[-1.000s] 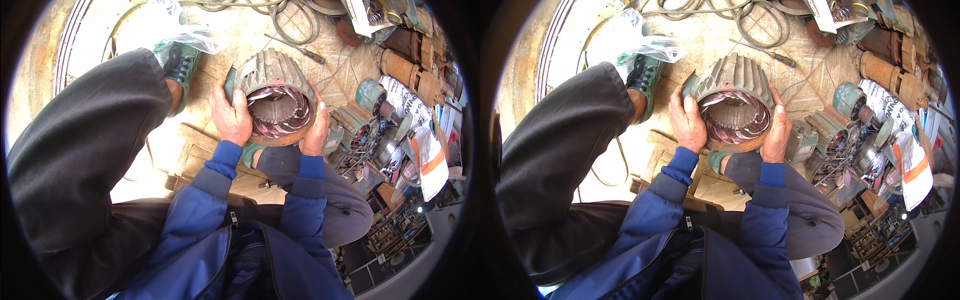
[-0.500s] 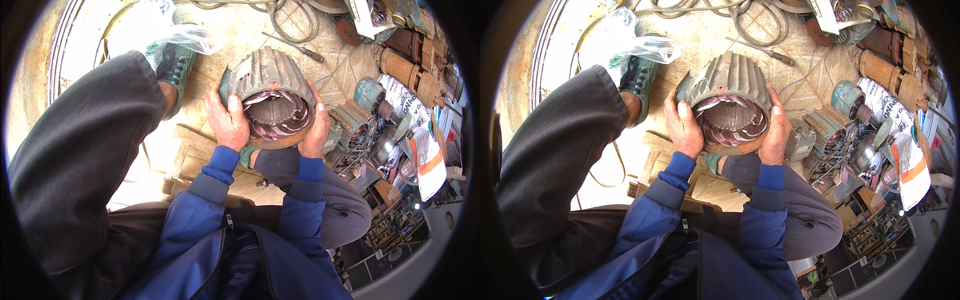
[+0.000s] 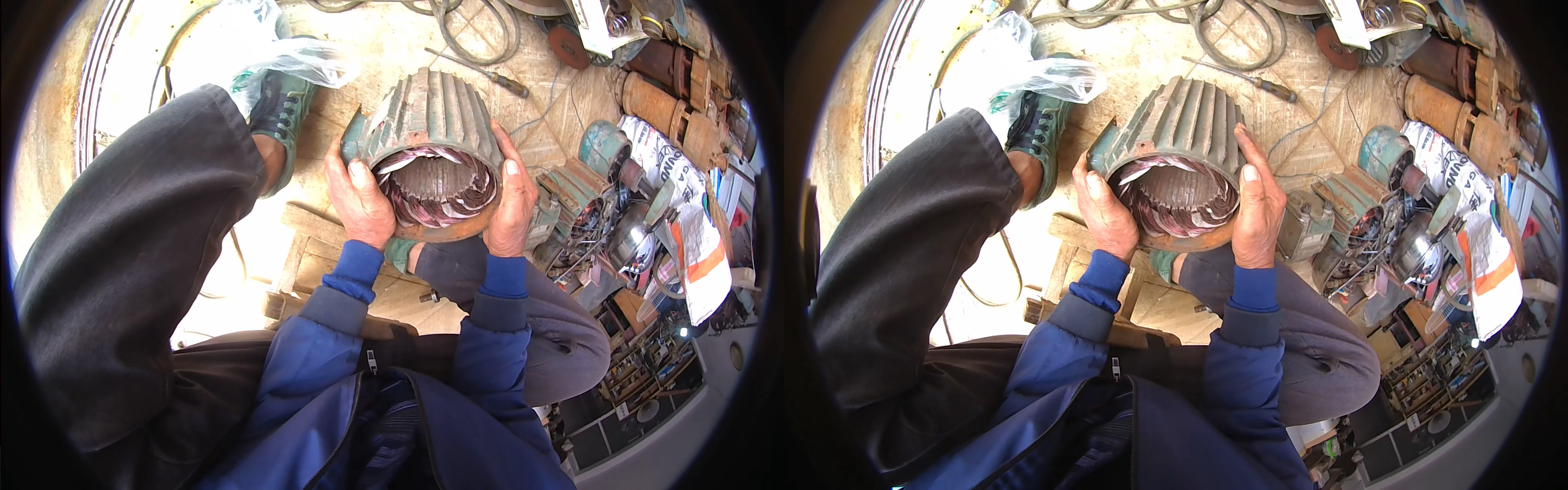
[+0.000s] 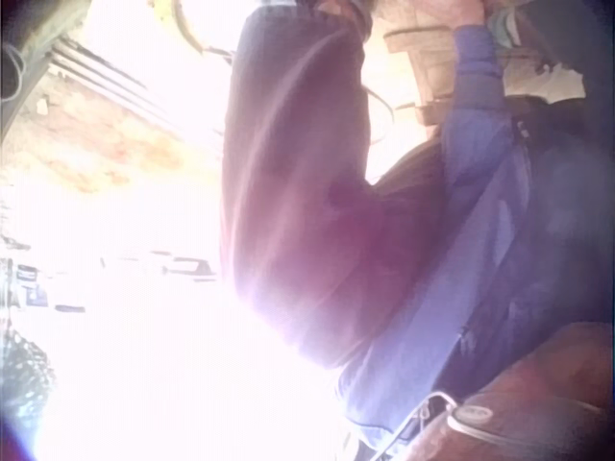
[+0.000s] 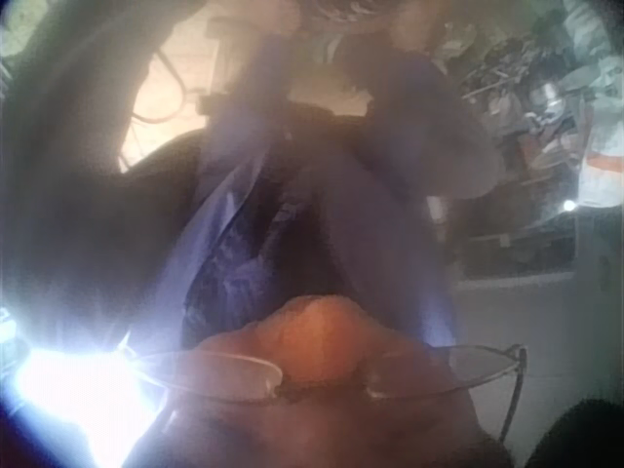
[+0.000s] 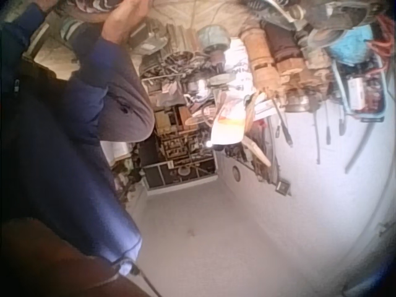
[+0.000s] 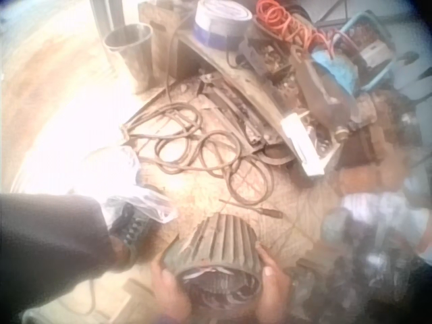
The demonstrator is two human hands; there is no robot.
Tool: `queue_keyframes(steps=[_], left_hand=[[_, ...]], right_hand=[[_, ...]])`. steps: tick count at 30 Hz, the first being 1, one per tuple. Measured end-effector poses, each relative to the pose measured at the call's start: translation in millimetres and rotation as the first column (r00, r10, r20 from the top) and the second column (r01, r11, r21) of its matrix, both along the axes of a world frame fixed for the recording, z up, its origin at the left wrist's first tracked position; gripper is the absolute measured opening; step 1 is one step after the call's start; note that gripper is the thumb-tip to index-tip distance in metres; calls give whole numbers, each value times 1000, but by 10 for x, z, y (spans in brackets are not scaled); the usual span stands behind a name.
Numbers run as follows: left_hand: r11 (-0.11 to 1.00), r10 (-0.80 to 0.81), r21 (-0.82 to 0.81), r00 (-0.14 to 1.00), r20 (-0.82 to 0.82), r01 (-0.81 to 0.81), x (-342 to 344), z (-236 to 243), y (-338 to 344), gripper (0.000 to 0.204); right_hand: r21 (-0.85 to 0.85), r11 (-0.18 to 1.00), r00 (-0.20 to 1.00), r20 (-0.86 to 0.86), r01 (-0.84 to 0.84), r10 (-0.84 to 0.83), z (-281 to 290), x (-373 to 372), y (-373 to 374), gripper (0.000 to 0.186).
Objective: The person sits on a low stool in a cluttered workshop and handles a disassembled electric motor. They hold the motor housing and the cylindrical stator, turning them over to view the internal copper windings and the terminal box.
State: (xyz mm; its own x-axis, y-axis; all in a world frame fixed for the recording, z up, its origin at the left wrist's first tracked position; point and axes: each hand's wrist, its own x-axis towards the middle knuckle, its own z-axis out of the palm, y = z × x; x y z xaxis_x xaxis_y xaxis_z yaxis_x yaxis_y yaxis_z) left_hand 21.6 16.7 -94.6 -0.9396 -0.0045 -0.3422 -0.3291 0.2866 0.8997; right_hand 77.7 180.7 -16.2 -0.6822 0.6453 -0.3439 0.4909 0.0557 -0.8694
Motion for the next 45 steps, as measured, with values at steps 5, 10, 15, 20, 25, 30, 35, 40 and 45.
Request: queue_keyframes(steps=[5, 10, 15, 20, 25, 30, 35, 40, 45], left_hand=[[999, -32, -43, 999, -9, 32, 14, -30, -7, 68], [997, -46, -57, 999, 7, 46, -2, 19, 41, 66], [988, -89, -126, 996, -1, 88, -12, 90, 85, 68], [988, -94, -125, 996, 5, 94, -4, 89, 104, 67], [991, -75, -105, 997, 19, 76, 15, 88, 120, 66], [994, -52, -97, 998, 29, 55, 2, 92, 115, 66], [995, -54, -82, 998, 32, 57, -14, 84, 101, 66], [991, -55, -122, 998, 22, 57, -39, 99, 129, 65], [995, -36, -93, 999, 26, 38, -93, 80, 163, 62]], right_hand=[[-40, 998, 999, -19, 49, -50, -33, 18, 3, 57], [-21, 998, 999, 10, 53, -53, -53, 37, 48, 59], [-89, 989, 993, -29, 114, -117, -107, 85, 102, 56], [-106, 987, 992, -24, 120, -124, -90, 63, 121, 56], [-115, 986, 992, -13, 120, -122, -116, 96, 141, 58], [-42, 995, 996, -6, 86, -87, -86, 50, 132, 56], [-31, 995, 996, 0, 91, -91, -49, -13, 105, 57], [-1, 997, 996, 29, 82, -82, -59, -17, 136, 58], [-60, 991, 992, 33, 122, -120, -69, -7, 172, 59]])
